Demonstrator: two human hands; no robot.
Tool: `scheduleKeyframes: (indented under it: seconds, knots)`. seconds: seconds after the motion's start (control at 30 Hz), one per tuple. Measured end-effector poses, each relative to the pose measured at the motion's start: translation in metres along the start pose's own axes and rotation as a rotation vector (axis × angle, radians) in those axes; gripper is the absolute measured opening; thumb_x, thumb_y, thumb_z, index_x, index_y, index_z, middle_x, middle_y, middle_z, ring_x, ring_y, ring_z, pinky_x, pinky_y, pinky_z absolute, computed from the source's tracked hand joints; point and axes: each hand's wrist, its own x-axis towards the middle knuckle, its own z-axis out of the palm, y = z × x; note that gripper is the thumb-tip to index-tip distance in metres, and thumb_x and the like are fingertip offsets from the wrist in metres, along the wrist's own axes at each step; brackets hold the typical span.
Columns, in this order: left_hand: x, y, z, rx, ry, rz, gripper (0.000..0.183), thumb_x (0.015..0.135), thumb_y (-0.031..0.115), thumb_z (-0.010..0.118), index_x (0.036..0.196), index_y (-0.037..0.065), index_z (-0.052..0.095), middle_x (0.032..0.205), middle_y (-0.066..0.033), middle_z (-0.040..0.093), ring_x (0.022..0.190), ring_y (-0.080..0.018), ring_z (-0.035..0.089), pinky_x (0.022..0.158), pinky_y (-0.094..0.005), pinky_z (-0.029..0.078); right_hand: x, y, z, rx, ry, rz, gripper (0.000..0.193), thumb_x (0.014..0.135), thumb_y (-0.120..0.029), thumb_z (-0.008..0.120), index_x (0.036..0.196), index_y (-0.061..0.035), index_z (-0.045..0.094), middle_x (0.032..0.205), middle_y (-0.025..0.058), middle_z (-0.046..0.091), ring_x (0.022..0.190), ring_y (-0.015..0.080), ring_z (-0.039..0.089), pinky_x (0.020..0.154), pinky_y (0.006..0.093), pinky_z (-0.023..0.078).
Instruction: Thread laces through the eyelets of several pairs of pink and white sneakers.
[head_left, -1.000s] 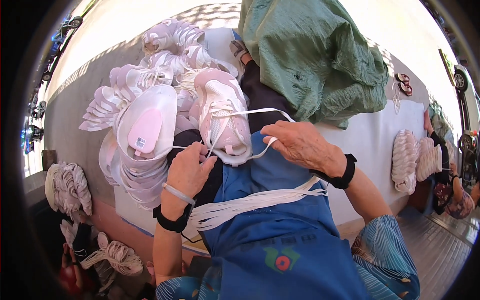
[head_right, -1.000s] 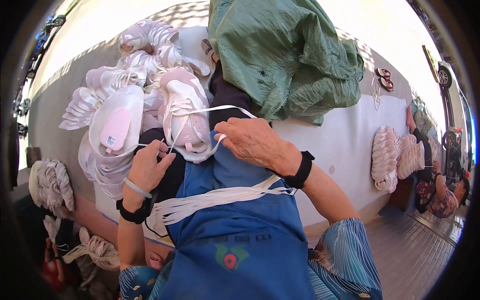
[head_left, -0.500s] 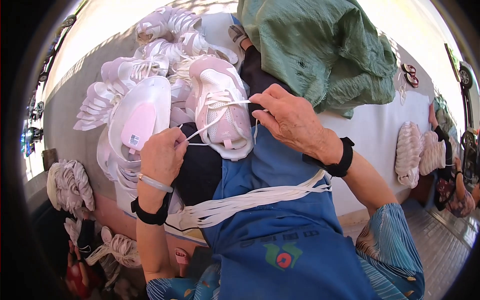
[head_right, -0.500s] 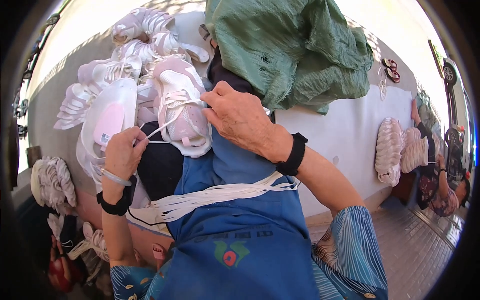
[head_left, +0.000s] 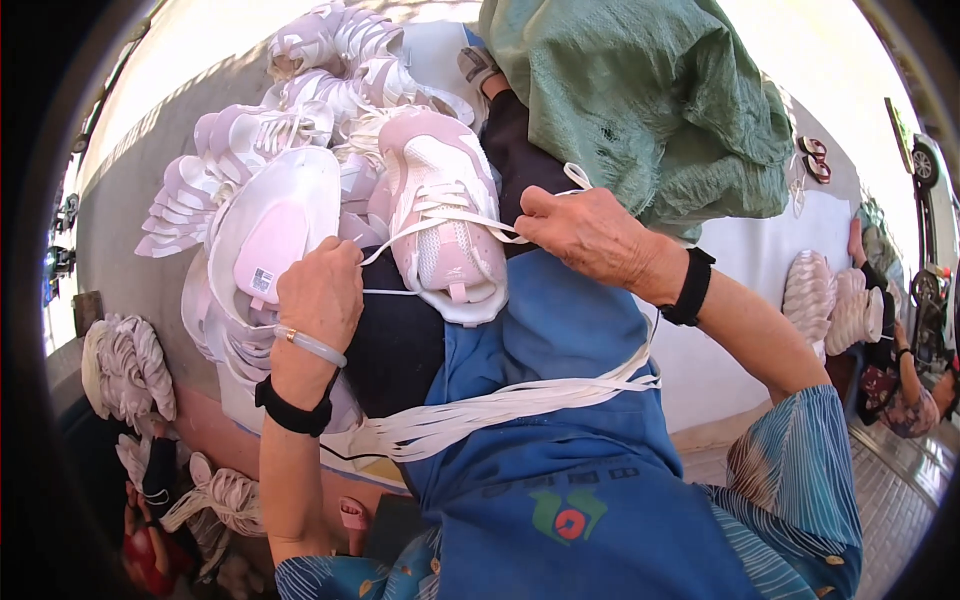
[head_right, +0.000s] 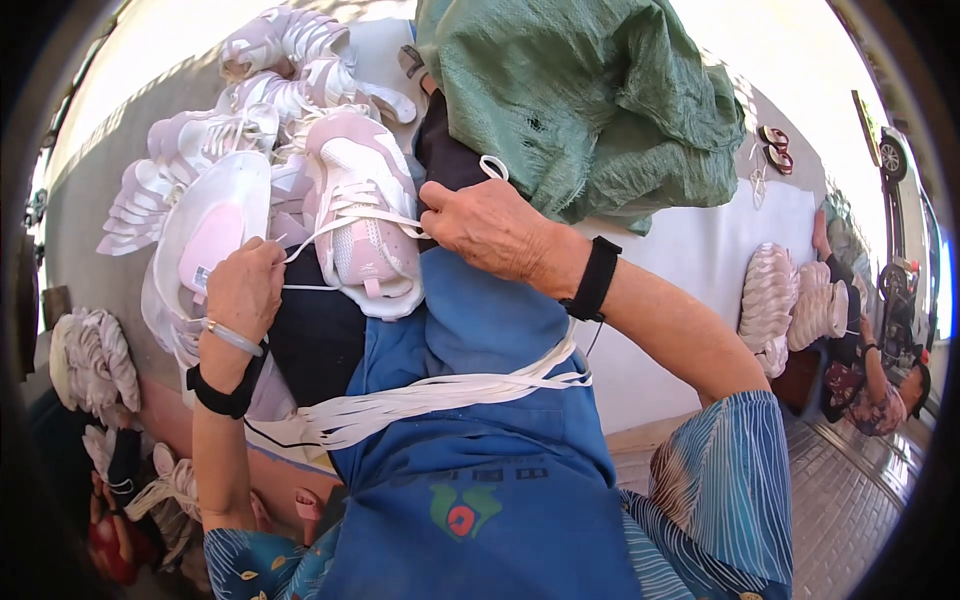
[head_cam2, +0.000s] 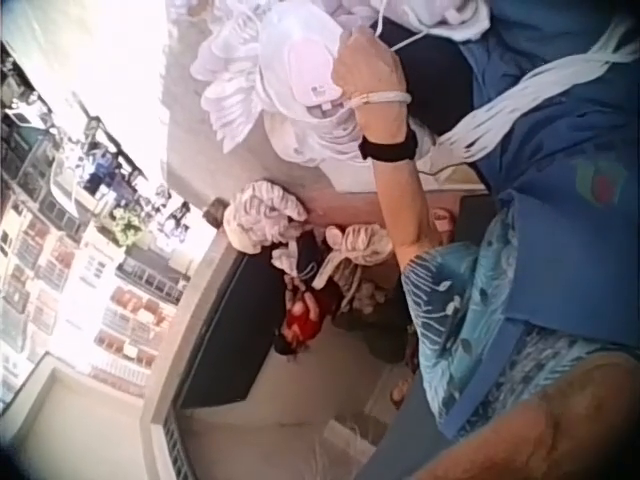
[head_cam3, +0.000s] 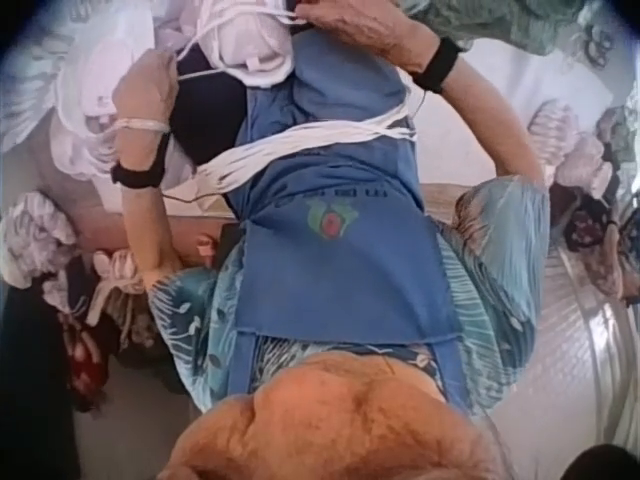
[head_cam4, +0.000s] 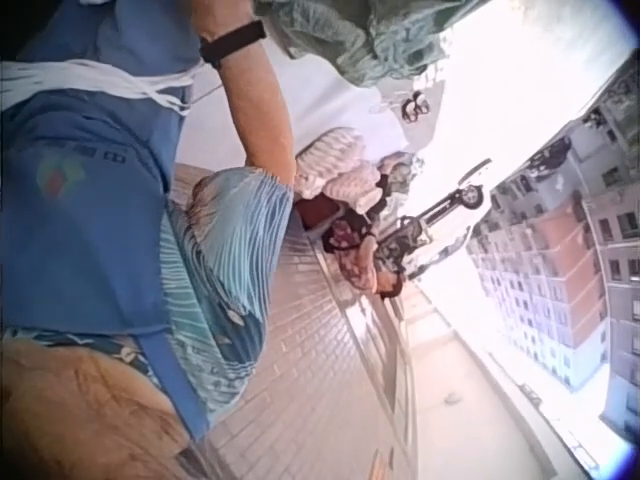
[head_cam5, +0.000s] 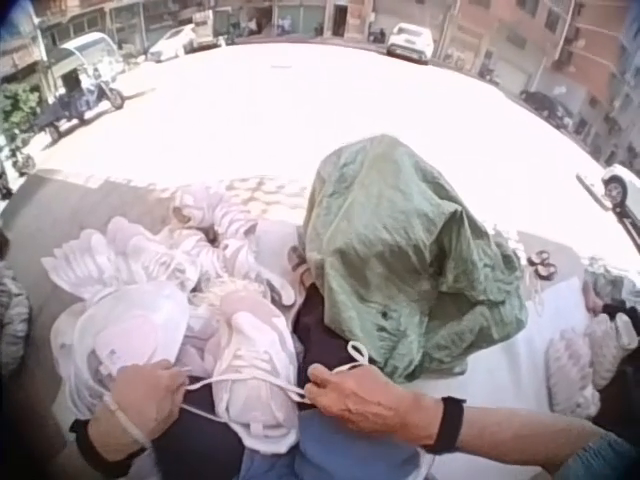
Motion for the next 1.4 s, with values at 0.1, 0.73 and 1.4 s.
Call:
scheduleKeyframes:
  seconds: [0.1, 0.73, 1.4]
  knots:
    - [0.005, -0.005, -0.009, -0.360, 0.243, 0.108, 0.020, 0.088, 0.015, 0.060, 0.102, 0.000, 0.064, 0.092, -0.0168, 0.066, 0.079, -0.0326, 0.064, 0.073, -0.0368, 0.050, -0.015, -0.004, -0.005, 0.139, 0.251, 0.144, 0.023, 0.080, -0.005, 0.063, 0.103, -0.0076, 0.061, 0.097, 0.0067, 0.054, 0.070, 0.0254, 0.062, 0.058, 0.0370, 0.051]
    - [-0.004, 0.031, 0.020, -0.637, 0.131, -0.046, 0.015, 0.092, 0.012, 0.057, 0.098, -0.001, 0.063, 0.073, -0.0133, 0.062, 0.067, -0.0211, 0.060, 0.062, -0.0318, 0.046, -0.027, -0.040, 0.026, -0.001, 0.261, 0.083, 0.018, 0.076, -0.013, 0.066, 0.091, -0.0074, 0.057, 0.081, 0.0069, 0.047, 0.078, 0.0223, 0.051, 0.070, 0.0342, 0.042]
    - [0.028, 0.011, 0.035, -0.684, 0.203, 0.054, 0.017, 0.090, 0.014, 0.053, 0.094, 0.001, 0.065, 0.089, -0.0206, 0.065, 0.080, -0.0391, 0.062, 0.072, -0.0414, 0.049, 0.025, -0.012, 0.024, 0.267, 0.282, 0.293, 0.007, 0.088, -0.013, 0.058, 0.087, -0.0059, 0.058, 0.083, 0.0124, 0.055, 0.073, 0.0339, 0.061, 0.064, 0.0421, 0.049]
